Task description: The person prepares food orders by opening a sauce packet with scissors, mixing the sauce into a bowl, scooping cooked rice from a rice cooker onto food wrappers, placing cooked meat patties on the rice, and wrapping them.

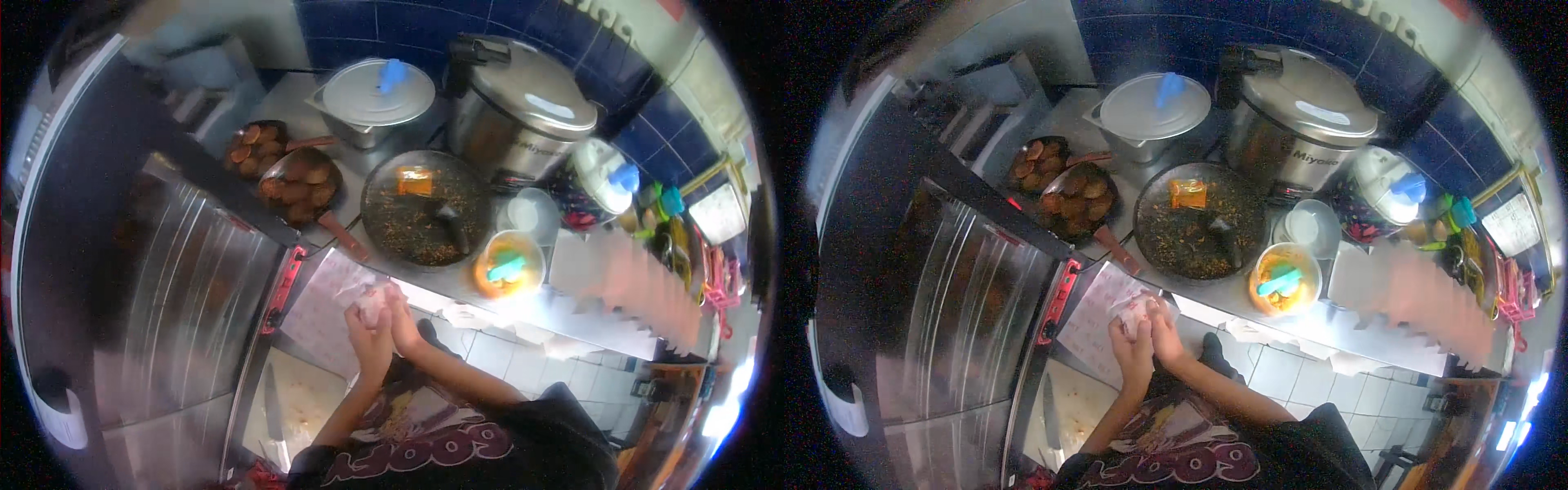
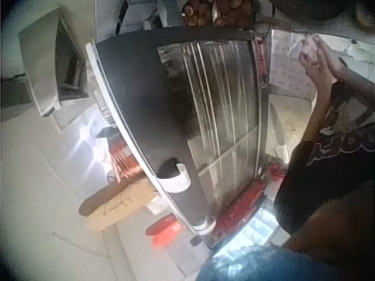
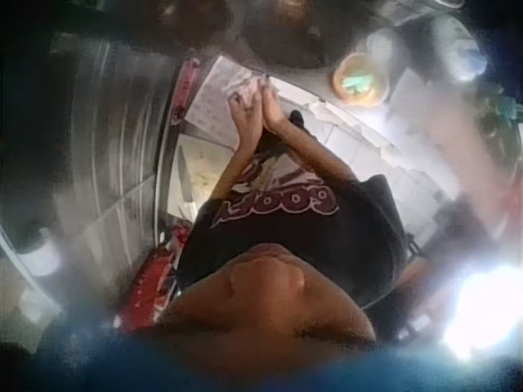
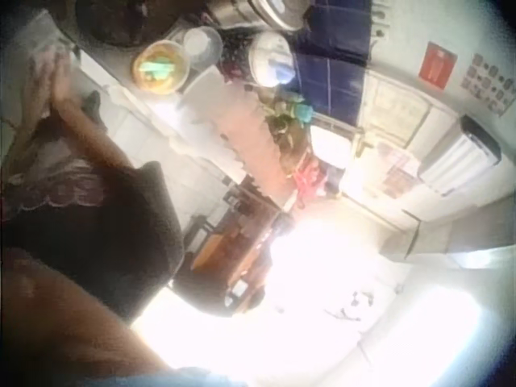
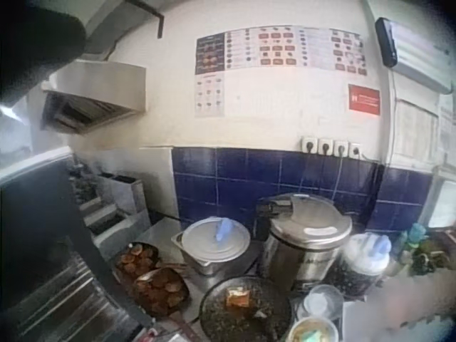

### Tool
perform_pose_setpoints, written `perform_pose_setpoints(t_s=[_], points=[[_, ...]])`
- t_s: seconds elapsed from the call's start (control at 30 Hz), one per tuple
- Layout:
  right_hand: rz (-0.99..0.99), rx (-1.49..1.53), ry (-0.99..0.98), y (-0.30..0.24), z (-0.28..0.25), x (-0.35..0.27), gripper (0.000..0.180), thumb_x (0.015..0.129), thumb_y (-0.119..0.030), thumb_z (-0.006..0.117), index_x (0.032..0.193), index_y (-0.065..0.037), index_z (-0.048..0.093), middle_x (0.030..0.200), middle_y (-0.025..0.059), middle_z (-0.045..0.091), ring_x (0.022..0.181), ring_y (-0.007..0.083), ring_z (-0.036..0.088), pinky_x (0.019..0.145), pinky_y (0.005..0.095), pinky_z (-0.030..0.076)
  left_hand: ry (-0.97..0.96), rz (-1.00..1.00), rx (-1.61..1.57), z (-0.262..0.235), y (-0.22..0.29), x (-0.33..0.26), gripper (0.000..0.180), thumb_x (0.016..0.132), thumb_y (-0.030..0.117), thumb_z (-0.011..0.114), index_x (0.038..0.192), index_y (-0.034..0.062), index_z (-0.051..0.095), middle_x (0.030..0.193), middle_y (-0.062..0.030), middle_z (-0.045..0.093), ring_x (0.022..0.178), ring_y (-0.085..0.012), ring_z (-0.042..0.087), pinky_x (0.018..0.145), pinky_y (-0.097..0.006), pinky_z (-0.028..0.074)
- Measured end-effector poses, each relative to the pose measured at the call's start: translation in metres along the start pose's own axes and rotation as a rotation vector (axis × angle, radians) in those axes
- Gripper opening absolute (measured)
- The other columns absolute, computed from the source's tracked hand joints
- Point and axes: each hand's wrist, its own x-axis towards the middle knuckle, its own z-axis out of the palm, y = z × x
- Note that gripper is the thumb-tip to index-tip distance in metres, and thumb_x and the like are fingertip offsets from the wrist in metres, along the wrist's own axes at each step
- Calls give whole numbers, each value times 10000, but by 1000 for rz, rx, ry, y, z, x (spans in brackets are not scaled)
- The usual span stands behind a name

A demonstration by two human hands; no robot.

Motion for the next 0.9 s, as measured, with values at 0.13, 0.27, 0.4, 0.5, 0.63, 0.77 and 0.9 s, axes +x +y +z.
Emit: perform_pose_setpoints(t_s=[0.13,0.27,0.4,0.5,0.63,0.77,0.9], points=[[-92,-225,-12,-24,0,-3,567,1072,-444,294,1497,-76,373,1374,164,520,1140,230,535,1001,352,431,53,-217,-219,18,4,19,509,936,197,681,1270,-69,405,1240,-173,559,1107,-228,585,942,-354,490],[-48,-217,-6,-27,-16,2,622,1078,-436,260,1582,-84,168,1415,146,465,1238,239,492,1070,362,390,3,-351,-380,23,-3,26,572,872,184,745,1280,-67,432,1188,-162,585,1061,-202,603,906,-318,513],[-296,-408,39,-42,-28,6,678,1070,-463,300,1596,-99,75,1485,185,421,1291,244,479,1076,368,397,-218,-449,-817,23,-18,54,293,955,171,596,1175,-20,564,1164,-78,618,1011,-162,622,901,-319,515],[-71,-244,-200,-84,-41,-14,725,1064,-335,447,1585,-60,24,1536,236,360,1401,285,386,1145,368,316,-271,-367,-831,19,-26,106,393,961,346,608,1274,112,573,1242,-72,646,1100,-203,623,946,-404,497],[94,-315,-304,-85,-114,-44,725,1042,-249,524,1580,-46,82,1441,247,480,1314,271,489,1098,359,382,-196,-356,-751,52,36,141,444,930,404,653,1315,197,577,1272,0,654,1058,-126,618,802,-288,450],[269,-289,-219,-74,-168,-78,641,1032,-281,547,1553,-70,239,1404,176,536,1267,221,513,1061,359,407,-536,60,-573,148,130,168,488,913,338,678,1263,24,549,1222,-109,632,1063,-174,616,871,-353,486],[231,-250,-165,-76,-191,-90,587,1026,-224,558,1519,-27,308,1366,174,559,1229,205,529,1028,328,428,-347,478,-263,306,222,184,638,781,385,807,1200,-7,529,1155,-174,645,1004,-239,652,884,-354,519]])
